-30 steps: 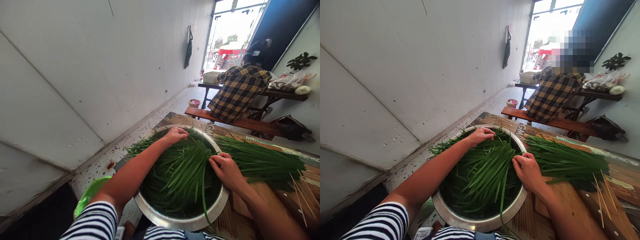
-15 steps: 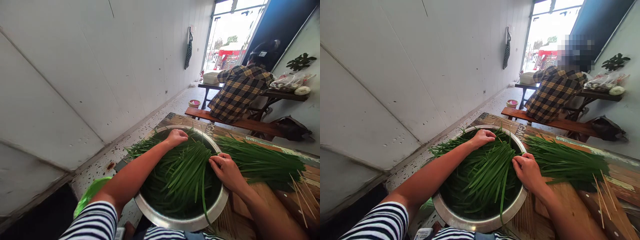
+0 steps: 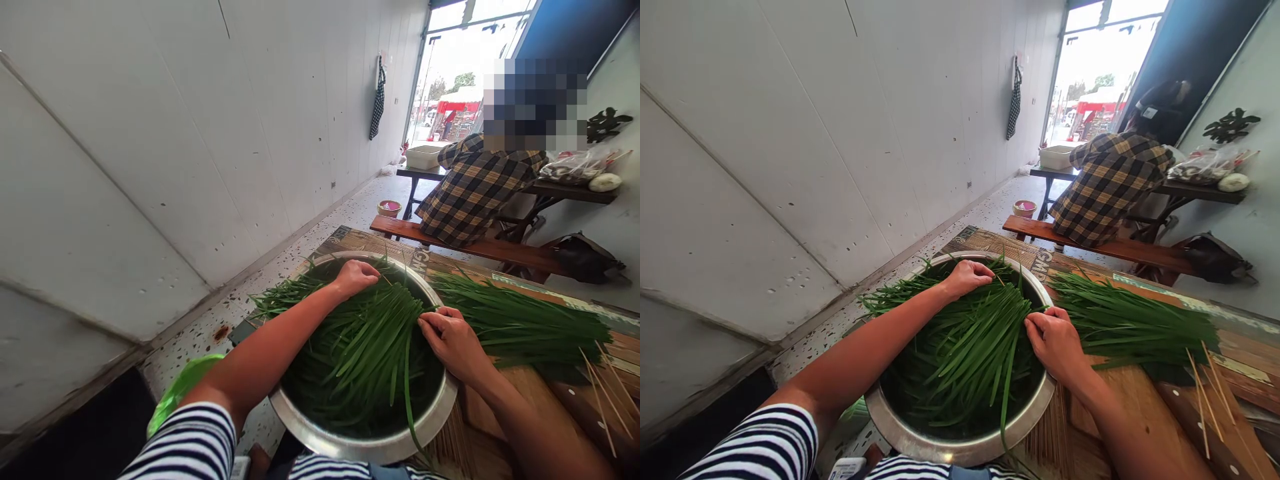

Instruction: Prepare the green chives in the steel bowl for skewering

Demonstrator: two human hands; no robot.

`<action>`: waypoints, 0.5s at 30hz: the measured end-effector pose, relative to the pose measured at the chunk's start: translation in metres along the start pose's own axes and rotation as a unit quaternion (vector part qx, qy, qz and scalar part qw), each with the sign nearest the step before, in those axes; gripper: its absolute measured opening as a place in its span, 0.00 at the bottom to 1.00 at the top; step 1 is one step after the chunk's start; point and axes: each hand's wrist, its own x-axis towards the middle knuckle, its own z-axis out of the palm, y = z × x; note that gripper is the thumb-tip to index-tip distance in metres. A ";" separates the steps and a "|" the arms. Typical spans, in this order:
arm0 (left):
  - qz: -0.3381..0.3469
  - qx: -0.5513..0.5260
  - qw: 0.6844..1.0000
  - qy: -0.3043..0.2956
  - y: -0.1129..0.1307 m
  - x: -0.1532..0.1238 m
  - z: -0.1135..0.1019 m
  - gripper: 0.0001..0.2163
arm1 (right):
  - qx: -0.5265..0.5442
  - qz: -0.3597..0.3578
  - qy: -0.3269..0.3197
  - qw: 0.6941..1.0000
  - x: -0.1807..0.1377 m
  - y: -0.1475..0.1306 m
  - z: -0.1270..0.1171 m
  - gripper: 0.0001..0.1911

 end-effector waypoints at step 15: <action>0.008 0.014 1.000 0.009 0.003 0.001 0.002 0.12 | 0.002 -0.014 0.005 1.000 -0.001 0.004 -0.001 0.16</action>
